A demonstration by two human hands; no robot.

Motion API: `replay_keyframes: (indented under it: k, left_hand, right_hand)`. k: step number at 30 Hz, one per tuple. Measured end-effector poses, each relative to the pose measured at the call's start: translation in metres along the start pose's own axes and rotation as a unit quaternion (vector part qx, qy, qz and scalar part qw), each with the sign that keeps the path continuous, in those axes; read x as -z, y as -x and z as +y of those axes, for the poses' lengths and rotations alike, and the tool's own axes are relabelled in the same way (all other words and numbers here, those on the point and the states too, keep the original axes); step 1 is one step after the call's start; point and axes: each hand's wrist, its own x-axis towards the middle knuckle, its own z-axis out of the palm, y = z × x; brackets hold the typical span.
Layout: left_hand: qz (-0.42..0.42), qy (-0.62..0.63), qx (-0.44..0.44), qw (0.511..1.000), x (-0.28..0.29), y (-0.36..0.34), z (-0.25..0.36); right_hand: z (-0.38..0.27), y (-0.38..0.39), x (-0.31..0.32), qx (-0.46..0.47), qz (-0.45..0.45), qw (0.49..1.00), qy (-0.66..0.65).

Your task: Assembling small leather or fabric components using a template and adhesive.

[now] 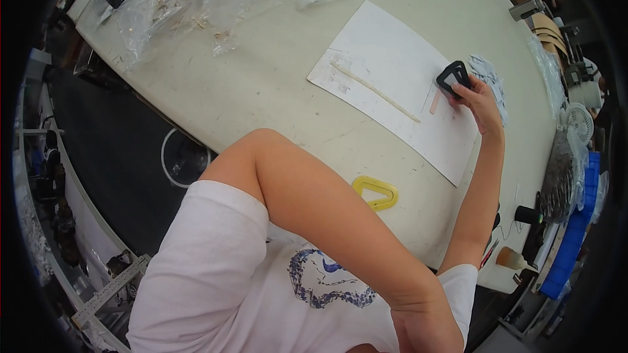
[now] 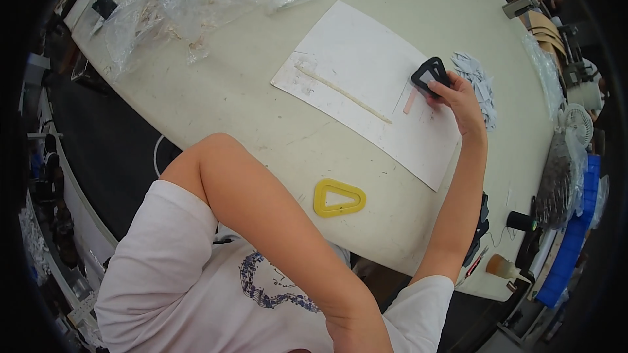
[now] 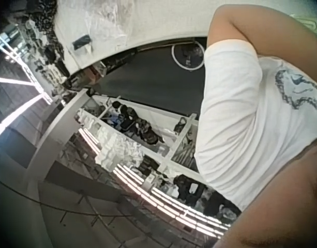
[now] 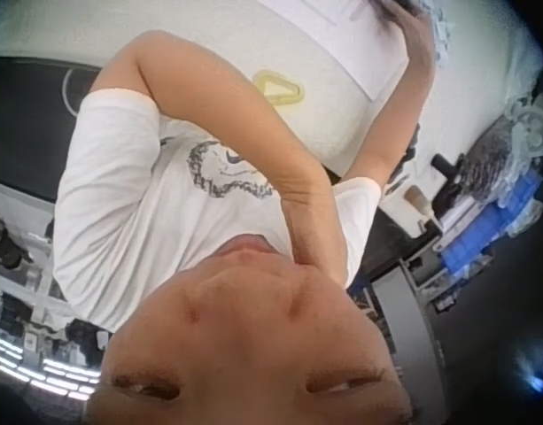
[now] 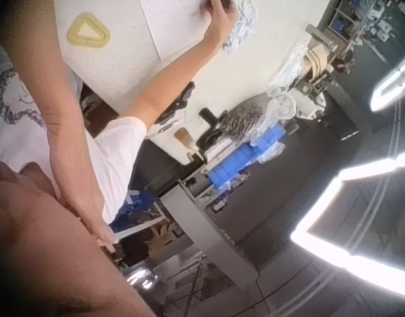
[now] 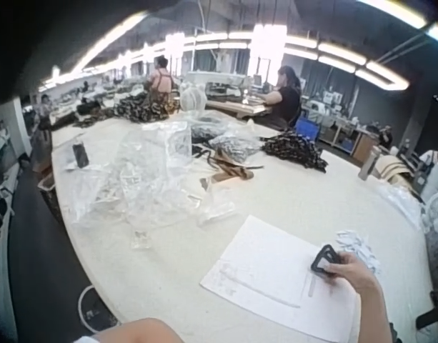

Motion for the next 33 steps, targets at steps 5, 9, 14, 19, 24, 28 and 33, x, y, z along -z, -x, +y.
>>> replay_keyframes:
  k: [5, 9, 14, 19, 24, 28, 33]
  left_hand:
    - [-0.005, -0.011, 0.019, 1.000, -0.006, 0.004, -0.003]
    - [-0.003, -0.019, 0.037, 0.999, 0.005, 0.027, 0.007]
    - [-0.032, -0.005, 0.081, 0.996, 0.036, 0.088, 0.034]
    - [0.201, -0.737, 0.170, 0.622, 0.034, 0.170, -0.002]
    - [0.281, -0.725, 0.238, 0.581, 0.037, 0.222, -0.001]
    - [0.363, -0.731, 0.246, 0.522, 0.042, 0.281, 0.028]
    - [0.436, -0.726, 0.263, 0.463, 0.067, 0.299, 0.050]
  right_hand:
    - [-0.016, -0.082, 0.029, 0.126, 0.120, 0.954, -0.242]
    - [0.010, -0.095, 0.031, 0.106, 0.263, 0.947, -0.154]
    - [0.024, -0.024, 0.005, 0.115, 0.284, 0.950, -0.051]
    - [0.046, 0.043, 0.009, 0.189, 0.345, 0.868, 0.304]
    - [0.106, 0.036, 0.075, 0.114, 0.439, 0.839, 0.300]
    - [0.107, 0.036, 0.092, 0.070, 0.457, 0.838, 0.289]
    - [0.085, 0.008, 0.074, 0.065, 0.485, 0.822, 0.292]
